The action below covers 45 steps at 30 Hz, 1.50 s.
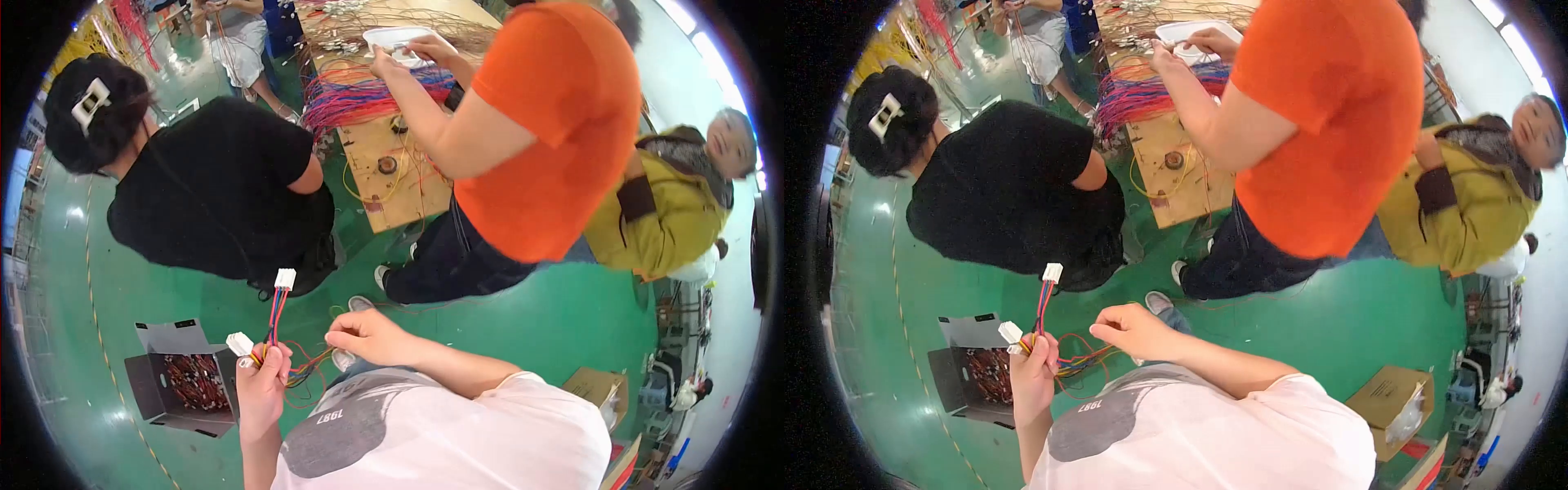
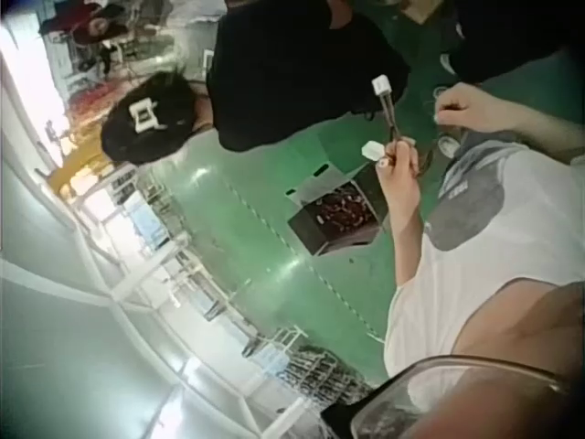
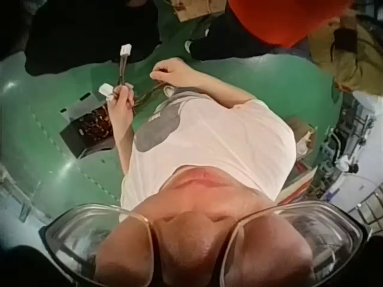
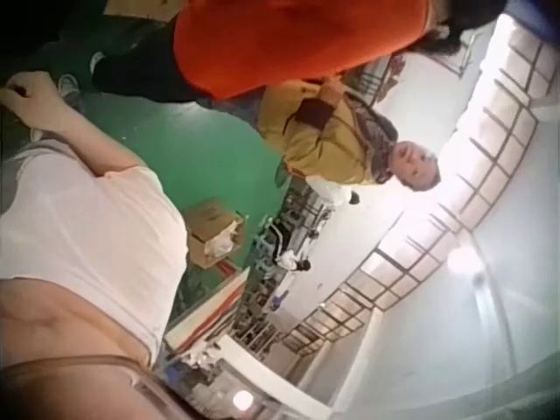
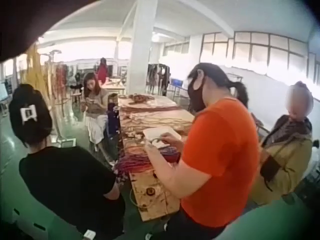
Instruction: Inspecting and bundling various colored wire harnesses with connectors using electrical tape.
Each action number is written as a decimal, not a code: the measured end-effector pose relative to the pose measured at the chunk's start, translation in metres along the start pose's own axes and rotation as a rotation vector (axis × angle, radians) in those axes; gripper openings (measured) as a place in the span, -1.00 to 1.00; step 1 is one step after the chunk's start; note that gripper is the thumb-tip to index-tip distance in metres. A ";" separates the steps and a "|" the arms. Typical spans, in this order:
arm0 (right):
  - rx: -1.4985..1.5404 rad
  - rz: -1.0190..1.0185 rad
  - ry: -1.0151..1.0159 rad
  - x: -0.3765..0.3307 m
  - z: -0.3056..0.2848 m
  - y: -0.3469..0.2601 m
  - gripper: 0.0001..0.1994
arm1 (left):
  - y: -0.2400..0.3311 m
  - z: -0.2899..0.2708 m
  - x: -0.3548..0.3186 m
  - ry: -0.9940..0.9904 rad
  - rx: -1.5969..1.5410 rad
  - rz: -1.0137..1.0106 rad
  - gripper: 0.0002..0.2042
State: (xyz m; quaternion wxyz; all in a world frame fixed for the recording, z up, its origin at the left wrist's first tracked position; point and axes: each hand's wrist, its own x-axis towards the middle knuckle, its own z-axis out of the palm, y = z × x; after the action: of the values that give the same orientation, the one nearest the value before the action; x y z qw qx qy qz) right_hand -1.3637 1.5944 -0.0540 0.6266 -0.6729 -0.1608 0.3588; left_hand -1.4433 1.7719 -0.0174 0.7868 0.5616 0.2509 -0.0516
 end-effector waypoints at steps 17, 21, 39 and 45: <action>0.577 0.012 -0.273 0.114 -0.058 -0.010 -0.84 | 0.033 0.037 0.098 0.019 0.113 -0.230 -0.89; 0.598 0.016 -0.260 0.119 -0.066 -0.011 -0.83 | 0.037 0.045 0.106 0.019 0.122 -0.238 -0.88; 0.619 0.057 -0.254 0.120 -0.077 -0.019 -0.84 | 0.046 0.060 0.111 -0.001 0.196 -0.273 -0.91; 0.629 0.061 -0.234 0.116 -0.075 -0.018 -0.85 | 0.043 0.062 0.107 0.022 0.191 -0.263 -0.89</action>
State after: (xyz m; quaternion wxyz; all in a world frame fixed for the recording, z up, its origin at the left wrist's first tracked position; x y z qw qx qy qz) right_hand -1.2277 1.6195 -0.0722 0.7699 -0.4051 -0.0929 0.4843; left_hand -1.3136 1.7524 -0.0135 0.7133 0.5967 0.3249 -0.1719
